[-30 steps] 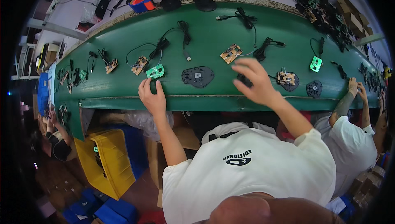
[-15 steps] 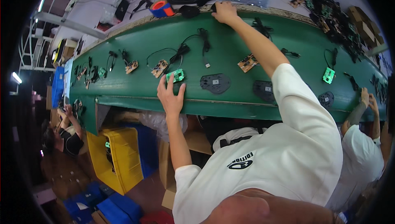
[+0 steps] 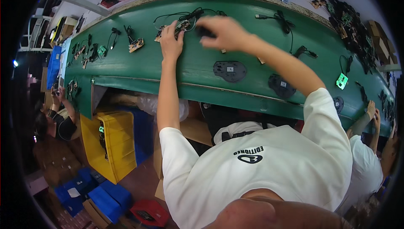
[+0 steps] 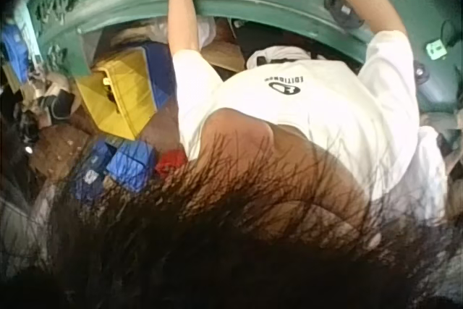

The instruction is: The person retrieves mouse baseplates and circuit boards, arranges them along the assembly table, and fits the circuit boards and cables into the mouse baseplates by hand.

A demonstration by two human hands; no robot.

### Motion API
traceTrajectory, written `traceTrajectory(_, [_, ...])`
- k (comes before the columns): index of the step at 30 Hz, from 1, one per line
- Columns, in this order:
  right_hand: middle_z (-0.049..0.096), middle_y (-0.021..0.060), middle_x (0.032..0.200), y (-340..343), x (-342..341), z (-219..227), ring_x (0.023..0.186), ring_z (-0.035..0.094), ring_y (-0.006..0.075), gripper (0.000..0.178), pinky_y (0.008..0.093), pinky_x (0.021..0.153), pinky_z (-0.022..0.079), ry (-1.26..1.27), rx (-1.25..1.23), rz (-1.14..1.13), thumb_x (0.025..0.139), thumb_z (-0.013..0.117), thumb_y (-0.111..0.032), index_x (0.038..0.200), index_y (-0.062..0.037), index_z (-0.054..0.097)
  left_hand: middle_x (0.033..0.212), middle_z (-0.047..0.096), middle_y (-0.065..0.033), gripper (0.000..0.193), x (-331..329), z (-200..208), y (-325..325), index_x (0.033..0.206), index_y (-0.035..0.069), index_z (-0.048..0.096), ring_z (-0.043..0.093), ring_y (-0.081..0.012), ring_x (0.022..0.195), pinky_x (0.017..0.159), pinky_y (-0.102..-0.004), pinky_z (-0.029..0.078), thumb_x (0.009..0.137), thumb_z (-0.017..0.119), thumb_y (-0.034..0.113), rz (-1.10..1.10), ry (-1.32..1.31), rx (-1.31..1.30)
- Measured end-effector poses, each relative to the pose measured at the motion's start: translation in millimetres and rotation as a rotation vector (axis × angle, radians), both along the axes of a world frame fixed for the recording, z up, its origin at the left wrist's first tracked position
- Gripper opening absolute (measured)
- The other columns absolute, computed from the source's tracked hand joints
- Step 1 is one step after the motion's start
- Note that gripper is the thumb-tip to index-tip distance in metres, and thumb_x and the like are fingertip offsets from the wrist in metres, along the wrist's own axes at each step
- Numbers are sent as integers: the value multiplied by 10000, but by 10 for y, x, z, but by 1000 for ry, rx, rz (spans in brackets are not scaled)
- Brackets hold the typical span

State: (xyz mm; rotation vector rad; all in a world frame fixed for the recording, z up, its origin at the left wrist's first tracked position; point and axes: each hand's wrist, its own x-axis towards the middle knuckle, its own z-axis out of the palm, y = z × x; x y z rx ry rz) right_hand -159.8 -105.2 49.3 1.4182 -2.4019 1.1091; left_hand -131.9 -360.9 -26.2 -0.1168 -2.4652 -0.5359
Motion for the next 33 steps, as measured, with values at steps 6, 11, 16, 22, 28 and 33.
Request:
traceTrajectory(6, [657, 144, 1061, -831, 741, -442, 979, 641, 338, 515, 464, 847, 512, 18, 96, 199, 763, 748, -317, 1167, -53, 568, 1106, 646, -136, 448, 118, 7, -216, 1283, -1, 599, 642, -216, 951, 837, -341, 536, 902, 737, 189, 145, 99, 493])
traceTrajectory(11, [589, 144, 1250, -580, 688, -456, 1157, 578, 313, 598, 469, 970, 449, 183, 65, 236, 816, 741, -366, 1296, -66, 548, 1188, 629, -150, 304, 874, -9, -419, 1192, -20, 632, 607, -267, 1088, 940, -377, 480, 937, 667, 143, 141, -42, 441])
traceTrajectory(16, [644, 137, 1146, 728, -322, 154, 1109, 611, 320, 438, 432, 929, 494, 85, -11, -166, 844, 709, -330, 1171, -48, 640, 1360, 541, -204, 435, 1497, 159, 241, 1268, 18, 616, 504, -392, 1257, 1065, -448, 386, 883, 693, 205, -44, -222, 59])
traceTrajectory(22, [689, 180, 1095, 2576, -1515, -459, 1046, 642, 383, 339, 466, 896, 519, -105, 18, -989, 870, 577, -277, 1120, -77, 689, 1405, 530, -181, 311, 1598, 180, 480, 1174, 59, 693, 512, -389, 1256, 1070, -476, 369, 921, 629, 227, 133, -287, 43])
traceTrajectory(28, [651, 159, 1178, 3083, -1907, -930, 1104, 617, 379, 339, 497, 929, 506, -15, 144, -1012, 870, 577, -152, 1196, -95, 652, 1419, 523, -186, 278, 1589, 126, 497, 1150, 48, 705, 520, -389, 1253, 1047, -469, 397, 932, 599, 183, 152, -228, 69])
traceTrajectory(33, [668, 182, 1122, 2797, -2219, -822, 1083, 631, 379, 251, 501, 932, 504, -74, 205, -1040, 896, 582, -182, 1089, -75, 702, 1417, 524, -189, 275, 1608, 112, 483, 1150, 50, 708, 524, -394, 1249, 1044, -472, 401, 938, 595, 183, 170, -255, 61])
